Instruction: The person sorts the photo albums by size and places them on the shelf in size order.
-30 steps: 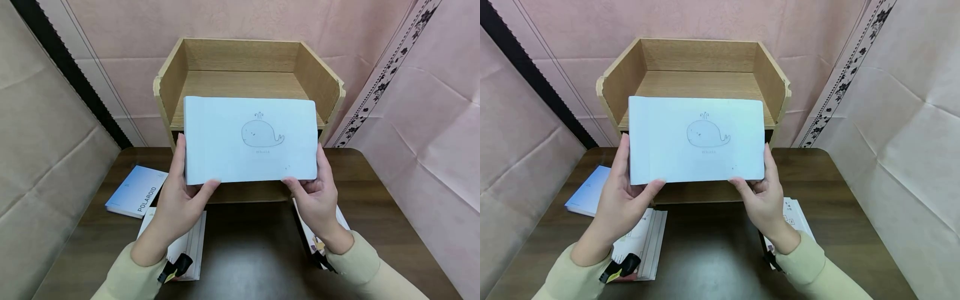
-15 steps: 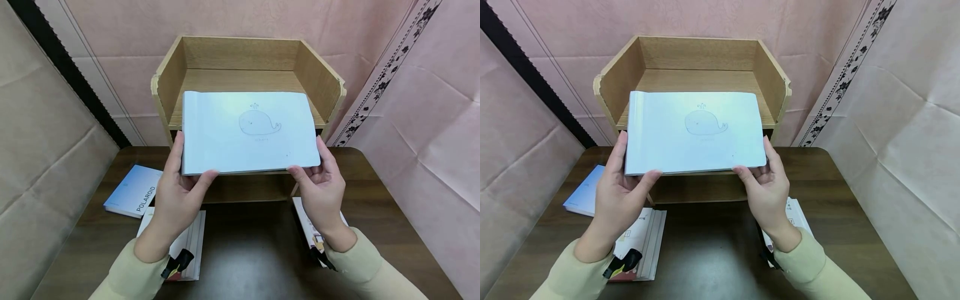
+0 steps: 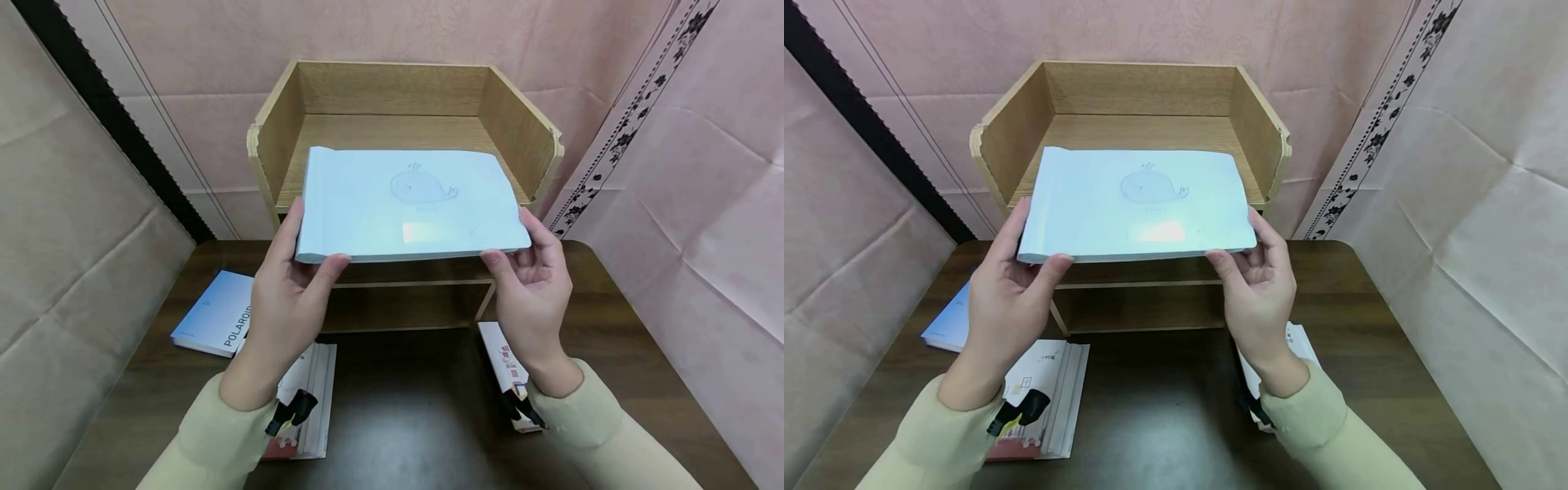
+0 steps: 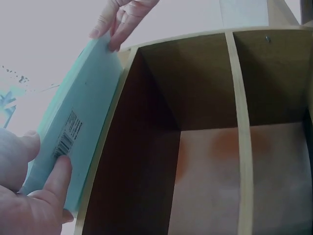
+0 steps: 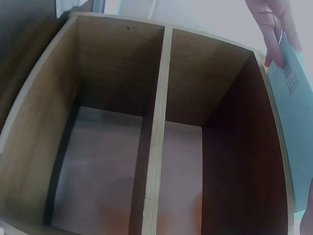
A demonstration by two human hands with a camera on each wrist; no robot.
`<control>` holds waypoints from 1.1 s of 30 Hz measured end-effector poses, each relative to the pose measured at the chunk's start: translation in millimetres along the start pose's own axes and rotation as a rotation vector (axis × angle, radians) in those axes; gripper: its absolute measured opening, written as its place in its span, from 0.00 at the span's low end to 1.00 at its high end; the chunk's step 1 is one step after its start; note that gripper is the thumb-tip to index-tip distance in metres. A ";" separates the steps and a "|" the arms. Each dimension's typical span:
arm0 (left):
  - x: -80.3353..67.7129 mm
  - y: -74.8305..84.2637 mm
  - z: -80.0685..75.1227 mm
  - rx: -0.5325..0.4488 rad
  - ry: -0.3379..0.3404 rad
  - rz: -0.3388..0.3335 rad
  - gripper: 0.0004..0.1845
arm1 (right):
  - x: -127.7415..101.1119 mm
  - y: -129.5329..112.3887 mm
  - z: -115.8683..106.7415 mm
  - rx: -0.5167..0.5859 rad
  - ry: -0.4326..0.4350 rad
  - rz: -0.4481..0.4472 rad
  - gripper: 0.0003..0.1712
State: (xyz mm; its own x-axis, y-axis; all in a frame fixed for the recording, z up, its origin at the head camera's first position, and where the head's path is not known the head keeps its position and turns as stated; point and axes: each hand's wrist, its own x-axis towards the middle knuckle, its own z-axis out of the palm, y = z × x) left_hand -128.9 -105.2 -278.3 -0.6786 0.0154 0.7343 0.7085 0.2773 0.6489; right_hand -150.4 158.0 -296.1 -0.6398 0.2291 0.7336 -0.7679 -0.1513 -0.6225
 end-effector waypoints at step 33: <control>50.3 -24.0 0.9 0.537 -0.005 -0.034 0.26 | 43.0 1.7 21.9 -0.240 0.087 0.036 0.10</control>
State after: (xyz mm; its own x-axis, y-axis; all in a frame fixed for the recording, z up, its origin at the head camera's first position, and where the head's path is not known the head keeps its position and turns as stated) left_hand -180.2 -110.2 -257.1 -0.7016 0.0018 0.7126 0.4878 0.7302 0.4784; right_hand -180.0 146.5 -259.7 -0.6533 0.3112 0.6902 -0.7086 0.0696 -0.7022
